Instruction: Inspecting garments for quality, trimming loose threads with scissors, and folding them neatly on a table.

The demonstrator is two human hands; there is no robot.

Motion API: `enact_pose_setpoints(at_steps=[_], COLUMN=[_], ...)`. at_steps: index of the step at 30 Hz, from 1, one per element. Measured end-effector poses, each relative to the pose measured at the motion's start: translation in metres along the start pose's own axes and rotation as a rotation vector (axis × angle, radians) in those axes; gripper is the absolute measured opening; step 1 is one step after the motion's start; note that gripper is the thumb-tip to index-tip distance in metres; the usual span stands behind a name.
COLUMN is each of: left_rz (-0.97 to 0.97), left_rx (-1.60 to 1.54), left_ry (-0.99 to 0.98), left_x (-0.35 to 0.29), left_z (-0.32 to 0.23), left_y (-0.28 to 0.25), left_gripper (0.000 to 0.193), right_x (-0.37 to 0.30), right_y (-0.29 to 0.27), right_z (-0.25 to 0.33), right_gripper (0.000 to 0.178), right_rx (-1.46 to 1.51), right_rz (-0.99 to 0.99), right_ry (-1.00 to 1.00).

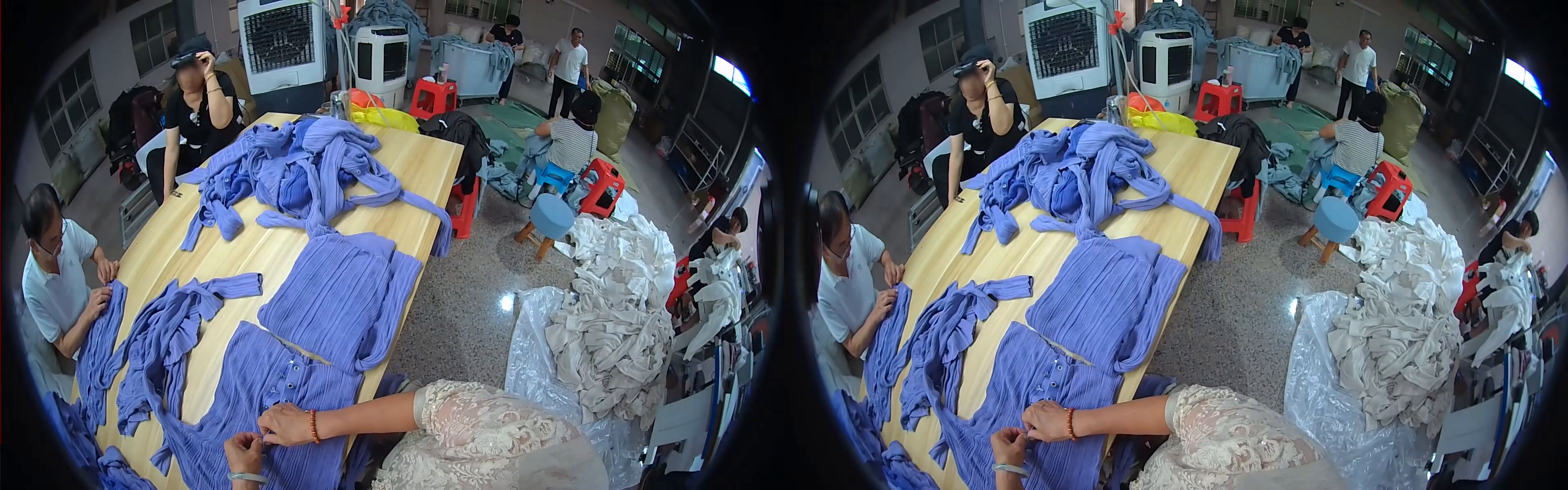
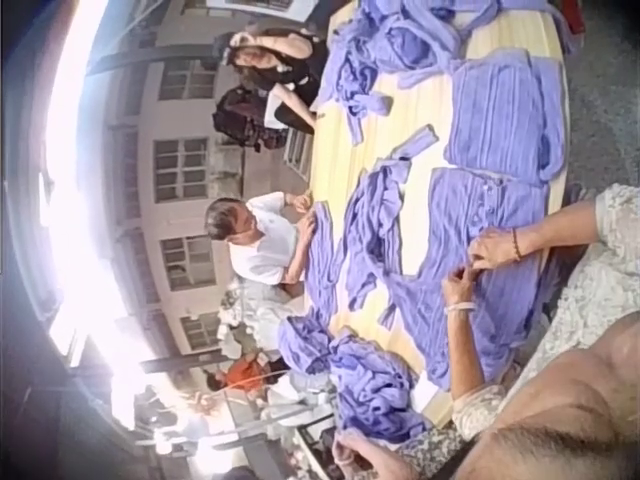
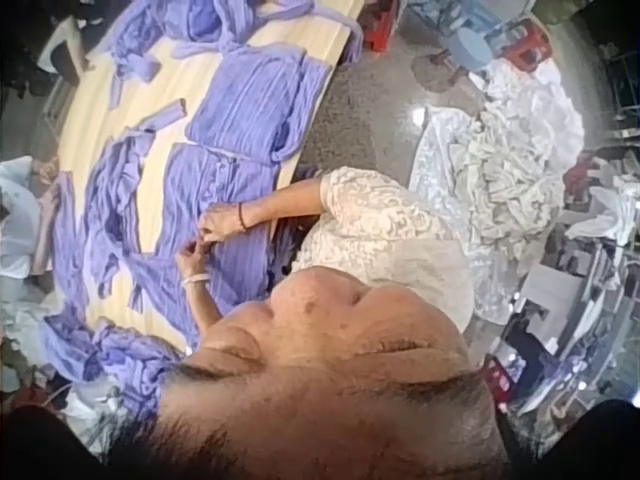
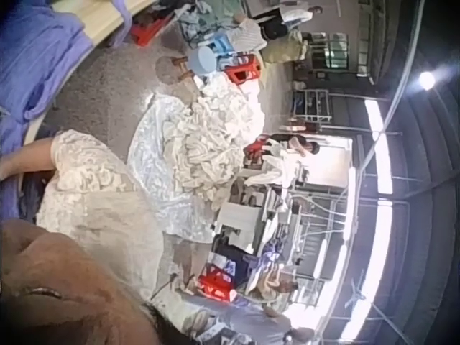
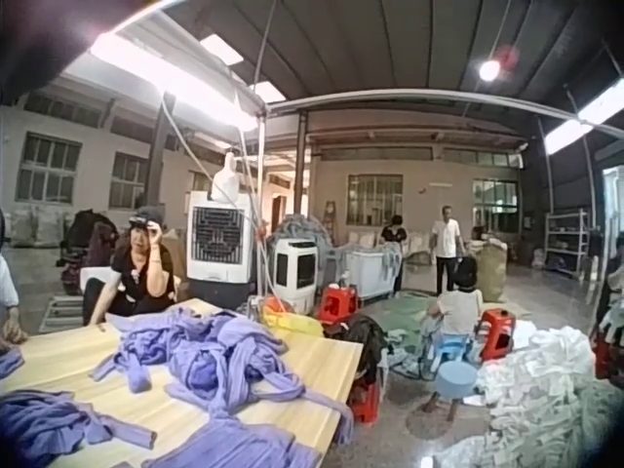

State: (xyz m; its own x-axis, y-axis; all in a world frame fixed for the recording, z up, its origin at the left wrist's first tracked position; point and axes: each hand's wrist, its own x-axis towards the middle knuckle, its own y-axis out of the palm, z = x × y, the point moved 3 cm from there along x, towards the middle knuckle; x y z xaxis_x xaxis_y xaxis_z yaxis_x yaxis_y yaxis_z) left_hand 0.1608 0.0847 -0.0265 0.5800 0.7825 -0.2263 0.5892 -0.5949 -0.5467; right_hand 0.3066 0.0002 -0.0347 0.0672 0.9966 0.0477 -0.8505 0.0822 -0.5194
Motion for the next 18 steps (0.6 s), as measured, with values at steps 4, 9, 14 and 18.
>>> enact_pose_setpoints(at_steps=[4,9,14,18], left_rz=[0.035,0.028,-0.062,-0.118], left_rx=[-0.059,-0.035,0.235,0.397], left_ry=[-0.008,0.016,0.121,0.004], left_x=[0.000,-0.003,-0.003,-0.009], left_z=[0.005,0.018,0.011,-0.019], left_y=[-0.002,-0.009,-0.003,0.005], left_gripper=[0.003,0.010,0.016,0.008], right_x=[0.001,0.011,-0.016,-0.033], right_y=[-0.002,0.013,-0.014,-0.040], right_z=[0.003,-0.001,0.001,0.002], right_gripper=[0.022,0.018,0.024,0.016], right_rx=[-0.035,-0.145,-0.320,-0.250], right_rz=[0.034,-0.004,0.010,-0.031], right_ry=[0.062,0.076,-0.055,-0.074])
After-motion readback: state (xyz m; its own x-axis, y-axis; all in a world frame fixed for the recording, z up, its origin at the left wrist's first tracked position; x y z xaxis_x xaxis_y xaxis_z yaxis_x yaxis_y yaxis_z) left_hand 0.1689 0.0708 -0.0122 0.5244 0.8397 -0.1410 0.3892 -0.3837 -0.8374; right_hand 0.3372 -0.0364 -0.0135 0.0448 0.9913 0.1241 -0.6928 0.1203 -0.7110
